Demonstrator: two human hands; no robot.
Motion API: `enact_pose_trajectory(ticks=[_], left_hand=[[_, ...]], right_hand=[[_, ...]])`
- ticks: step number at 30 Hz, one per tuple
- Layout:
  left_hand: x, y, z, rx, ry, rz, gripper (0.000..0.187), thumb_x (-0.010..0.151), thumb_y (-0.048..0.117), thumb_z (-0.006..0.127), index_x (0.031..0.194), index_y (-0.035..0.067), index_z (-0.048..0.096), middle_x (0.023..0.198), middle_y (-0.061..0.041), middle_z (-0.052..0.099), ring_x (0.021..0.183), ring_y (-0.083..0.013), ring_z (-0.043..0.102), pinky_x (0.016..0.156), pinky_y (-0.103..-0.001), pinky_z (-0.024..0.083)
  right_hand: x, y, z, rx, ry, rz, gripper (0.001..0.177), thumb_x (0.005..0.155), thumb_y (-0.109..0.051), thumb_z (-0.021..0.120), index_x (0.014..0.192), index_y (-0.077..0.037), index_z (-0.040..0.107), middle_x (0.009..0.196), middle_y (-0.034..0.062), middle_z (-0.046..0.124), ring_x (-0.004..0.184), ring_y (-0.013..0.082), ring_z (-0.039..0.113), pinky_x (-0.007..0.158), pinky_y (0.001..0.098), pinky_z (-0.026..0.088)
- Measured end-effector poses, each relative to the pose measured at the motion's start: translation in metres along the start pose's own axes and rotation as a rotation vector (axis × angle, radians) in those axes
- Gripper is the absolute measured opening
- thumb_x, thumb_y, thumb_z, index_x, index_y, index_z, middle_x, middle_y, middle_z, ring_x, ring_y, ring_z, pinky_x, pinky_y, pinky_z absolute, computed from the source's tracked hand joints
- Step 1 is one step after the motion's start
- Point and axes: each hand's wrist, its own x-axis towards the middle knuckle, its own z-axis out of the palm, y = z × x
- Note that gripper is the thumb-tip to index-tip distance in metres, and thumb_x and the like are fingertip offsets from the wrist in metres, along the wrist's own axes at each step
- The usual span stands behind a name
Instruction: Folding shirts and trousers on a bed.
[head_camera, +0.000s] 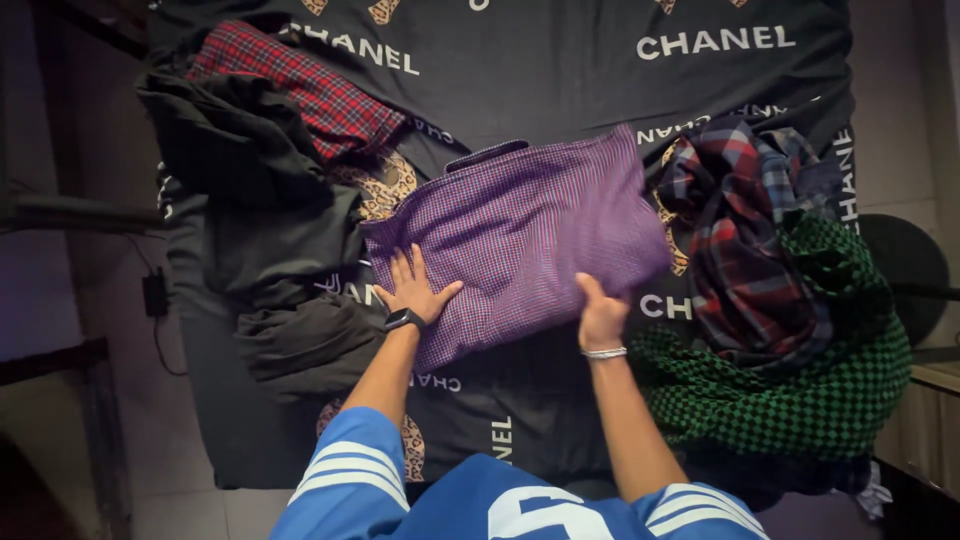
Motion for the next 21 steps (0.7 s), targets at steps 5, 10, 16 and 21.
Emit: enact_pose_trajectory(ticks=[5, 10, 16, 21], left_hand=[[0.011, -0.01, 0.009, -0.04, -0.057, -0.002, 0.131, 0.071, 0.09, 0.059, 0.163, 0.025, -0.008, 0.172, -0.013, -0.007, 0.159, -0.0287, -0.002, 0.112, -0.08, 0.006], [0.042, -0.057, 0.051, -0.15, -0.049, 0.077, 0.116, 0.074, 0.066, 0.064, 0.162, 0.021, 0.003, 0.168, -0.013, 0.005, 0.156, -0.0298, 0.009, 0.108, -0.075, 0.015], [0.069, -0.083, 0.059, -0.589, -0.039, 0.092, 0.082, 0.083, 0.047, 0.061, 0.149, 0.009, 0.03, 0.148, -0.015, 0.036, 0.138, -0.0308, 0.035, 0.105, -0.057, 0.032], [0.079, -0.103, 0.07, -0.966, -0.029, 0.092, 0.057, 0.09, 0.031, 0.059, 0.138, 0.0, 0.054, 0.132, -0.015, 0.061, 0.123, -0.031, 0.057, 0.102, -0.042, 0.046]], right_hand=[[-0.037, -0.021, 0.074, 0.044, -0.464, -0.05, 0.05, 0.084, -0.005, 0.08, 0.126, -0.008, 0.053, 0.115, 0.0128, 0.069, 0.1, 0.0242, 0.07, 0.092, 0.0369, 0.057], [-0.079, -0.081, 0.117, -0.786, -1.022, -0.703, 0.039, 0.063, -0.007, 0.079, 0.097, -0.004, 0.059, 0.151, 0.017, 0.051, 0.142, 0.0341, 0.044, 0.115, 0.0576, 0.028], [-0.095, -0.055, 0.101, -0.818, -1.184, -0.708, 0.038, 0.067, 0.0, 0.073, 0.101, -0.006, 0.06, 0.158, 0.009, 0.05, 0.149, 0.0246, 0.042, 0.125, 0.0533, 0.025], [-0.095, -0.051, 0.1, -0.846, -1.327, -0.715, 0.035, 0.066, -0.002, 0.075, 0.097, -0.004, 0.058, 0.159, 0.0113, 0.045, 0.149, 0.0254, 0.037, 0.123, 0.0558, 0.021]])
